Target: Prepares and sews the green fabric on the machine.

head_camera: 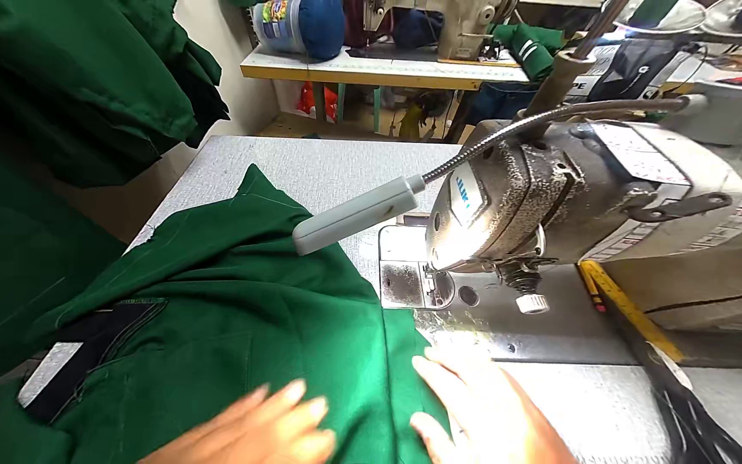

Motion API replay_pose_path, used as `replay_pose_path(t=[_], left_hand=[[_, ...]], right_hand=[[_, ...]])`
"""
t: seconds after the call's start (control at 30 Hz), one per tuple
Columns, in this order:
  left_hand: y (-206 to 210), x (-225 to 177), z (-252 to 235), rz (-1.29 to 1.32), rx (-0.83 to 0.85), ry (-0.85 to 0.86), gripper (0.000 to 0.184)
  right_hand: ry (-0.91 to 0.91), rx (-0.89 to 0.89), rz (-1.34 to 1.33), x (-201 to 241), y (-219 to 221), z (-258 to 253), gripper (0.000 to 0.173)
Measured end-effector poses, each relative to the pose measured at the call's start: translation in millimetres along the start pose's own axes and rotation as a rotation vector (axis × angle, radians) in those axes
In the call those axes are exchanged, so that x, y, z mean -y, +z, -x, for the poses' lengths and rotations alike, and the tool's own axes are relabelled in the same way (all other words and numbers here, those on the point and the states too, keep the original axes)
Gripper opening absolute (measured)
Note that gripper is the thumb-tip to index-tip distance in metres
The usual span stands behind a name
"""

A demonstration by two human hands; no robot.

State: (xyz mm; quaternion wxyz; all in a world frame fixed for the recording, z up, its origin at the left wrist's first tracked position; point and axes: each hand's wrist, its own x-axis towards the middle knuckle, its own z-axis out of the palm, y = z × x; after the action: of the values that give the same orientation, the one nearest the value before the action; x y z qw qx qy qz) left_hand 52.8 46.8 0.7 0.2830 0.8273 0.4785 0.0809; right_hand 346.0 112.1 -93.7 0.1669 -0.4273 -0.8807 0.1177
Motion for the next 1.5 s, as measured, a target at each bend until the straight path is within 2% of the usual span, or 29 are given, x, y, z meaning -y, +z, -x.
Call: replay_pose_path(t=[0.07,0.13,0.23,0.3,0.4,0.47,0.63,0.7,0.87,1.0,1.1,1.17,1.23,1.27,1.3,1.37,1.43,1.5], left_hand=[[38.0,27.0,-53.7,-0.118,-0.129,0.1,0.052],[74.6,63.5,-83.8,-0.302,-0.287,0.114,0.068],[87.8,79.6,-89.4,-0.298,-0.332,0.11,0.074],[89.3,78.8,-86.2,-0.295,-0.329,0.111,0.073],[88.2,77.2,-84.4,-0.286,-0.343,0.104,0.075],[88.0,76.2,-83.8,-0.276,-0.34,0.096,0.077],[88.0,76.1,-84.1,-0.289,-0.355,0.106,0.077],[90.2,73.7,-81.6,-0.285,-0.34,0.114,0.077],[96.7,64.0,-70.1,-0.286,-0.312,0.141,0.075],[98.4,60.6,-64.1,-0.267,-0.325,0.151,0.074],[96.3,48.7,-58.8,-0.29,-0.378,0.11,0.075],[96.2,24.4,-53.1,-0.213,-0.372,0.038,0.09],[108.5,1.7,-50.6,-0.1,-0.329,-0.034,0.11],[118.1,-4.3,-51.9,-0.105,-0.333,-0.065,0.115],[127.3,-6.6,-53.5,-0.154,-0.345,-0.086,0.111],[135.5,-5.9,-53.9,-0.212,-0.352,-0.081,0.083],[128.9,0.8,-50.5,-0.057,-0.361,-0.022,0.049],[117.7,11.2,-45.0,0.175,-0.413,0.048,0.042]], right_hand=[[0.119,-0.092,0.086,0.2,1.1,-0.5,0.045],[0.168,-0.122,0.126,-4.0,5.8,-1.2,0.048],[0.135,-0.209,0.021,-4.6,17.2,-3.8,0.025],[0.204,-0.201,-0.145,5.4,16.4,-7.9,0.016],[0.386,-0.136,-0.505,19.4,4.8,-19.7,0.015],[0.422,-0.139,-0.703,20.9,8.0,-25.2,0.019],[0.17,-0.291,-0.992,12.4,28.5,-25.5,0.035],[0.172,-0.286,-1.073,12.3,28.6,-19.1,0.039],[0.509,-0.242,-1.0,14.4,15.6,-20.0,0.044],[0.559,-0.241,-1.211,6.7,16.8,-37.1,0.045],[0.558,-0.116,-1.116,9.4,12.7,-45.7,0.043],[0.536,-0.101,-1.029,12.6,12.8,-48.8,0.036],[0.525,-0.123,-1.016,17.8,14.6,-50.3,0.032],[0.509,-0.122,-1.018,20.6,14.5,-51.9,0.03],[0.481,-0.11,-1.019,22.6,14.5,-52.9,0.028],[0.41,-0.063,-1.011,22.3,14.4,-52.3,0.019],[0.363,0.002,-0.998,15.2,9.0,-50.8,0.015],[0.335,0.063,-1.039,4.1,2.8,-52.0,0.013]])
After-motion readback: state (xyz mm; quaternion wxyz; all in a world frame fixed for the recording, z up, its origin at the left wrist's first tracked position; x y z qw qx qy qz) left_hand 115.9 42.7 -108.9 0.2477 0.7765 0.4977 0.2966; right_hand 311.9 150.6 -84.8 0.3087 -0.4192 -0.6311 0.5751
